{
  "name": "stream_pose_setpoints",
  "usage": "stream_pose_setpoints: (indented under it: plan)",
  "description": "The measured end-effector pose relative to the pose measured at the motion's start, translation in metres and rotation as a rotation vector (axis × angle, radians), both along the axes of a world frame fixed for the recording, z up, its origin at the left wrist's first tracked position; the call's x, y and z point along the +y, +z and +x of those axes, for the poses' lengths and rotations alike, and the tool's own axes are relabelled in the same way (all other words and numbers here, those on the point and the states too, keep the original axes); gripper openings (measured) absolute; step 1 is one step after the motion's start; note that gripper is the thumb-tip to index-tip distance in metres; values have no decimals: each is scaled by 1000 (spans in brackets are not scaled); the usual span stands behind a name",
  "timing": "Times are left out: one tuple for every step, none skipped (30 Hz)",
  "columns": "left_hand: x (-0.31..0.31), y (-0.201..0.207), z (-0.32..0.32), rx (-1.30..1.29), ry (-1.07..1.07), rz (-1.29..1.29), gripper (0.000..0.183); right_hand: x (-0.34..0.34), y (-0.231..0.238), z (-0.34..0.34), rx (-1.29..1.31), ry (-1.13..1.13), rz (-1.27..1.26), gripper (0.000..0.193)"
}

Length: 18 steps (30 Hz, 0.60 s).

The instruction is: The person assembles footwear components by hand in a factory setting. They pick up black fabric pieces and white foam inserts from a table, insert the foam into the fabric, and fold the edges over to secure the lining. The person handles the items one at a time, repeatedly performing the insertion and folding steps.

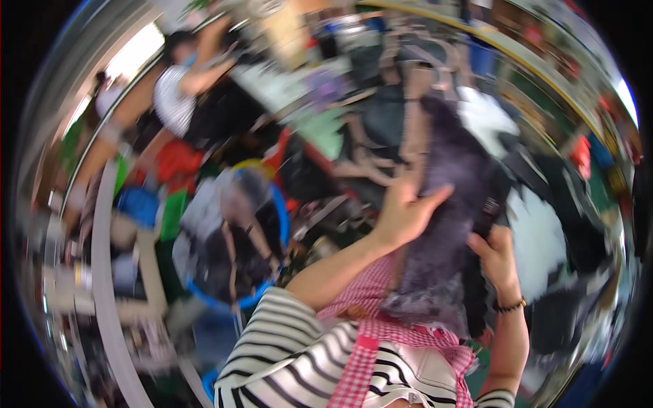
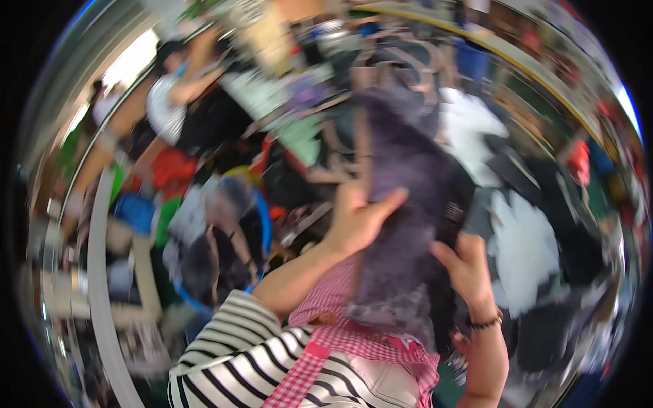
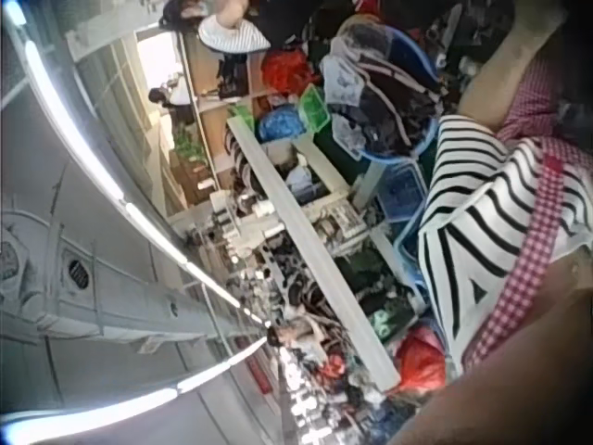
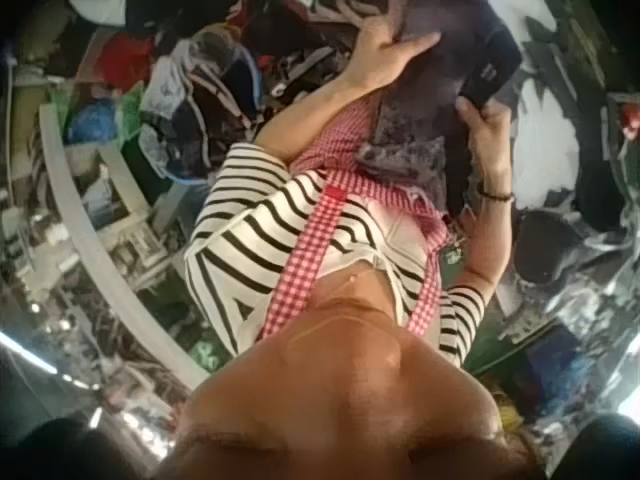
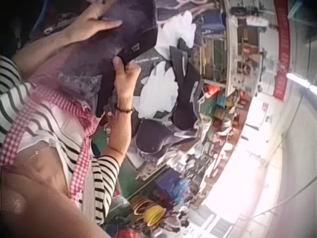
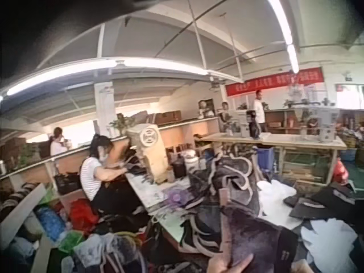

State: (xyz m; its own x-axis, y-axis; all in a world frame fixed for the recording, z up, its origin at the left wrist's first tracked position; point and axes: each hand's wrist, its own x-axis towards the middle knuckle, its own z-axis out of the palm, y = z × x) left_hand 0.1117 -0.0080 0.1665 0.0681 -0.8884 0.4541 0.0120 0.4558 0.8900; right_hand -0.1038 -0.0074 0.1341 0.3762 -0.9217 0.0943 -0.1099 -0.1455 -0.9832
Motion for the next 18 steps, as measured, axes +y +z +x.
stream_pose_setpoints:
  plan:
    - [7,-1,15,5,81,-2,27,1,8,0,-2,73,28,9]
    - [13,-2,29,11,161,-2,28,0,11,-1,-82,193,120,20]
    - [18,-1,49,39,271,-38,28,-5,11,-2,-165,301,216,35]
    - [21,3,68,61,367,-77,29,-11,12,-3,-257,292,195,45]
    - [32,8,105,40,527,74,40,-18,10,-7,-351,261,177,56]
    - [44,13,136,91,717,7,62,-26,10,-16,-388,218,156,58]
    - [57,19,165,130,914,-54,92,-32,6,-25,-386,144,132,57]
    - [72,16,203,270,922,-172,101,-38,-3,-42,-327,129,158,56]
    - [95,8,242,272,1055,-158,98,-43,-13,-59,-271,111,183,56]
    - [120,7,274,305,1138,-104,88,-41,-19,-67,-240,67,203,54]
    - [149,6,306,334,1222,-50,80,-38,-25,-72,-212,24,225,53]
    - [192,-10,359,521,1200,-78,68,-38,-32,-75,-198,-11,247,52]
    - [224,-25,405,697,1170,-123,58,-40,-40,-78,-206,-17,260,50]
    - [226,-33,415,722,1195,-328,52,-39,-48,-86,-214,-50,268,49]
    - [230,-42,416,745,1206,-528,49,-37,-55,-88,-219,-88,281,47]
    - [236,-55,418,735,1305,-557,48,-38,-58,-80,-241,-82,306,45]
    - [233,-77,419,736,1396,-580,48,-35,-60,-75,-256,-87,327,43]
    - [237,-111,419,833,1362,-564,47,-34,-60,-70,-268,-88,351,41]
